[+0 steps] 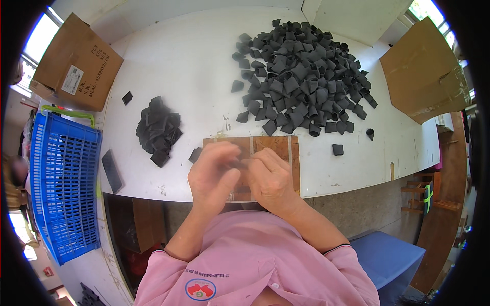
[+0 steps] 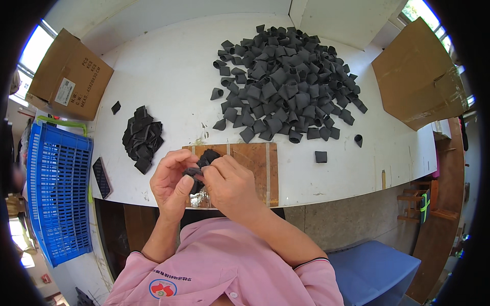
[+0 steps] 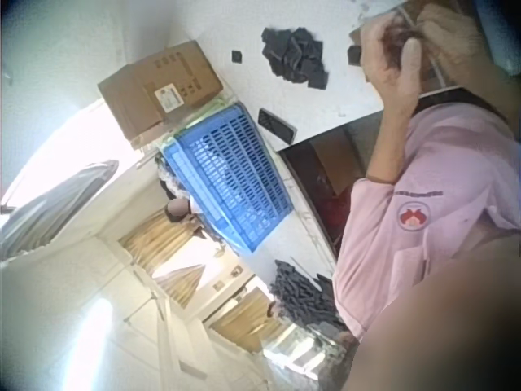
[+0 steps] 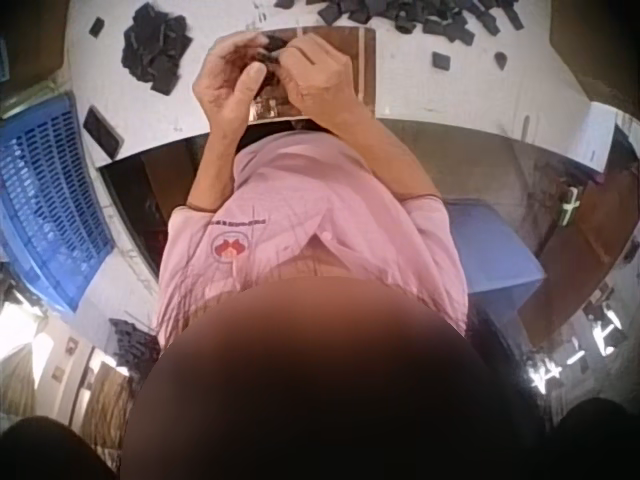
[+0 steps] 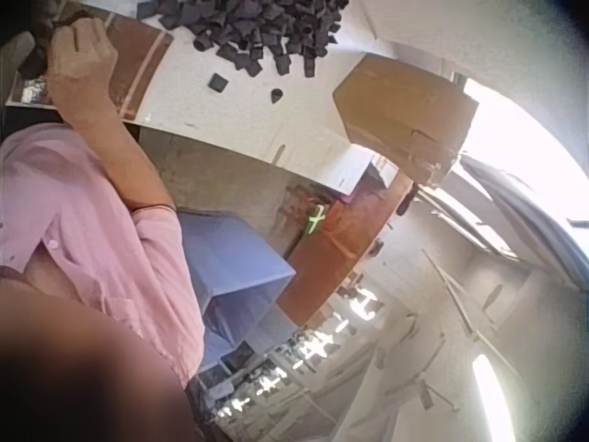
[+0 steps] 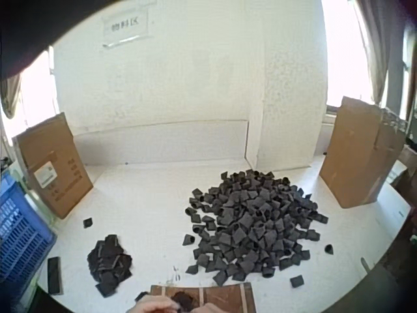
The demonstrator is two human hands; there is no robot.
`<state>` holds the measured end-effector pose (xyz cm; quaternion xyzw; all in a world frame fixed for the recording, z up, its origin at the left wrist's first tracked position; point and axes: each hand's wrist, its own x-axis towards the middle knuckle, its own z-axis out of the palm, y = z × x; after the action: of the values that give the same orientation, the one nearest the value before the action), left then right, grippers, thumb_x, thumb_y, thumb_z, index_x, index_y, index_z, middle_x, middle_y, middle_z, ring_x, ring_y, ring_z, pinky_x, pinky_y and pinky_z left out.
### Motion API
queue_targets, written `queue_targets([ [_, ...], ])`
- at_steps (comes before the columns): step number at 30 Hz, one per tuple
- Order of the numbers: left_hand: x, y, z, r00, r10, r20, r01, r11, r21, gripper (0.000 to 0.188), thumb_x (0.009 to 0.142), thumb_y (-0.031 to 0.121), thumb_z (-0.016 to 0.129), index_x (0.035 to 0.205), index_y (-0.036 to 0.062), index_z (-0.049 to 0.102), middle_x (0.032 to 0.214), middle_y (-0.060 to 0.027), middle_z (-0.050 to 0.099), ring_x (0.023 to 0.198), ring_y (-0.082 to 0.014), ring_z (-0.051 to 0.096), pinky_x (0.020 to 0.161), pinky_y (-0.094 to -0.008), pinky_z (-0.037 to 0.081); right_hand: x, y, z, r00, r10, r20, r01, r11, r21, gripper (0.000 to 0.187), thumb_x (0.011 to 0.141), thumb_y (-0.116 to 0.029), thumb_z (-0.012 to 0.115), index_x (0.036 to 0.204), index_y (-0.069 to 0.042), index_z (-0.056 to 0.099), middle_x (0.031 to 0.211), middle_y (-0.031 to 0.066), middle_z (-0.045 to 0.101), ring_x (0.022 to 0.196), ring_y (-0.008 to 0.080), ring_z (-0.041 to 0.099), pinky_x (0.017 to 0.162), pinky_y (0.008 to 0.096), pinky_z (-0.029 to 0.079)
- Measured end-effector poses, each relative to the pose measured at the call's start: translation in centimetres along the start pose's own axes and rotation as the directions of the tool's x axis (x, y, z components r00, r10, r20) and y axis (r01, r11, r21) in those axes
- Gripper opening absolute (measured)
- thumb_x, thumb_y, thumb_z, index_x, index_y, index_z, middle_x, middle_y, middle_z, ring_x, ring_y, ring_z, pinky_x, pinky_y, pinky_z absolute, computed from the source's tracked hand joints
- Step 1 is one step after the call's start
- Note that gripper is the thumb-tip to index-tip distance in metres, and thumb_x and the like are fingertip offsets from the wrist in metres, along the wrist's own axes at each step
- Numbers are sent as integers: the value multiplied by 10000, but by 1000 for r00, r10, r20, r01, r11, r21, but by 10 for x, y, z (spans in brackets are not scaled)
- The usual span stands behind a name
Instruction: Sort small black foam or rubber blocks on a workbench.
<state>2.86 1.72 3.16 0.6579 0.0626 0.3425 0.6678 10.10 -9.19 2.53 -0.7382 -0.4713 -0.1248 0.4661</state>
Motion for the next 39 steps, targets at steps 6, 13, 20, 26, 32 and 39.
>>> queue_targets([
  [6,-6,7,-2,996,-84,11,83,952,-294,133,834,118,564,881,-6,567,888,-116,544,818,-178,498,757,-285,402,8,-22,-17,988,151,40,-156,964,214,165,673,-52,664,794,-27,555,698,64,501,609,227,523,500,314,433],
  [13,-11,-6,-12,939,-330,98,282,574,-769,124,859,161,532,914,53,555,928,-79,491,940,-233,452,791,-351,429,15,-20,-14,999,44,-16,-42,993,108,131,687,-20,642,776,-24,546,695,80,500,614,231,523,507,316,432],
  [20,-13,-7,-16,972,-235,19,205,801,-563,127,848,165,552,885,43,548,903,-81,509,915,-232,456,808,-358,411,-3,-11,-15,995,16,100,-20,999,33,165,656,-29,651,785,-18,548,698,74,498,611,226,514,499,304,424],
  [26,-8,-6,-14,985,-168,-46,139,919,-368,146,816,172,597,828,31,558,854,-90,535,855,-217,474,810,-351,370,20,-11,-15,999,-37,0,36,993,115,226,614,-34,663,817,2,570,715,67,506,578,203,485,483,293,414],
  [32,-15,-7,-12,985,-167,-40,145,936,-322,168,799,178,618,806,21,560,866,-99,547,857,-213,477,811,-340,365,7,-2,-6,998,-70,0,69,994,87,200,610,-21,664,778,23,564,715,72,503,579,209,477,473,287,394],
  [39,-9,3,-6,984,-174,-40,160,957,-241,169,797,156,620,849,2,576,894,-113,556,823,-181,496,766,-285,389,3,0,-1,994,-86,-67,92,992,87,168,616,-7,646,756,20,559,689,72,479,551,208,444,453,298,369],
])
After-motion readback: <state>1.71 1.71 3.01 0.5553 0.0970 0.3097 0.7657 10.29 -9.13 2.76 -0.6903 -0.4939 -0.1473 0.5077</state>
